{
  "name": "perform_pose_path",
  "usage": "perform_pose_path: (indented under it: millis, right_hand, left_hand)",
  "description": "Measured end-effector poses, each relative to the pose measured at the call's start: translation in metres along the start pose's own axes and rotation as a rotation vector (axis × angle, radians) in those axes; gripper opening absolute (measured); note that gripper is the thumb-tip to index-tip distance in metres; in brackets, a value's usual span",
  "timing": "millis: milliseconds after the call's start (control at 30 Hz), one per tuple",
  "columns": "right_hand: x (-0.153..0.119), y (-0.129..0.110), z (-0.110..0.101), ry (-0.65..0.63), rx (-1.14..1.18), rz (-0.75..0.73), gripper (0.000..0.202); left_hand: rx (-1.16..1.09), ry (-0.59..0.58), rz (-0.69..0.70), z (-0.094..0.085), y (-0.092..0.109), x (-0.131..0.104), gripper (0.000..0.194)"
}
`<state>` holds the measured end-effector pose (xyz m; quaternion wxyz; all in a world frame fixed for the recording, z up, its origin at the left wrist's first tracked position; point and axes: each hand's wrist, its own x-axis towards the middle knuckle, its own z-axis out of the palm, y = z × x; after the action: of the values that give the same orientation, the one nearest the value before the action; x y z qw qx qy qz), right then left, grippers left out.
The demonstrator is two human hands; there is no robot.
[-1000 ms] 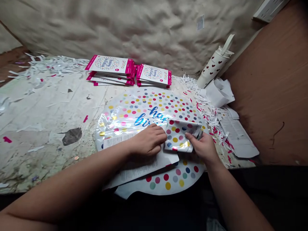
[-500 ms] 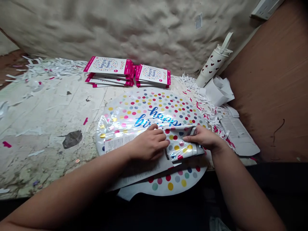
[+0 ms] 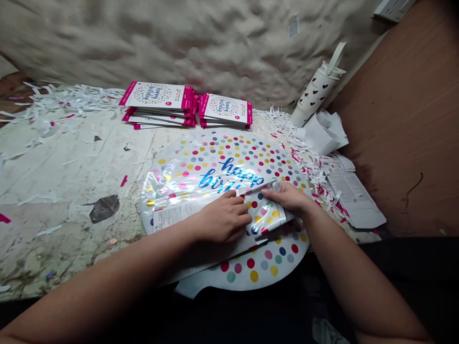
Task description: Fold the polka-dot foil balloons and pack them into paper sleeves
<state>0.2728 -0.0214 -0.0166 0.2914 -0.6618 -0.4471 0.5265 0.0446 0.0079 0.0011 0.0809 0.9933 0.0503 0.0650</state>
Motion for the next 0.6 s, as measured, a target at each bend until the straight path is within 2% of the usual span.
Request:
perform_pose_path:
  millis: [67,167,300,433,600]
  right_hand:
    - [0.001,0.006,0.009,0.161,-0.012,-0.031,0.037]
    - [0.0,0.01,0.019,0.252,-0.037,-0.099,0.037]
    - [-0.001,0.008,0.019,0.244,-0.064,-0.12,0.034]
    - [0.0,0.005,0.022,0.206,-0.07,-0.12,0.032]
    - [-0.003,-0.001,0.03,0.237,0.019,-0.161,0.034]
  left_hand:
    - [-0.085,-0.02,-0.02,-0.001,-0.003,0.0,0.008]
    - [-0.2,-0.022,-0.056,-0.004,-0.008,-0.001,0.009]
    - [-0.269,-0.017,-0.067,-0.008,-0.007,-0.002,0.013]
    - [-0.167,0.0,-0.049,-0.008,-0.001,-0.002,0.009]
    - [-0.127,0.001,-0.05,-0.008,0.0,-0.003,0.008]
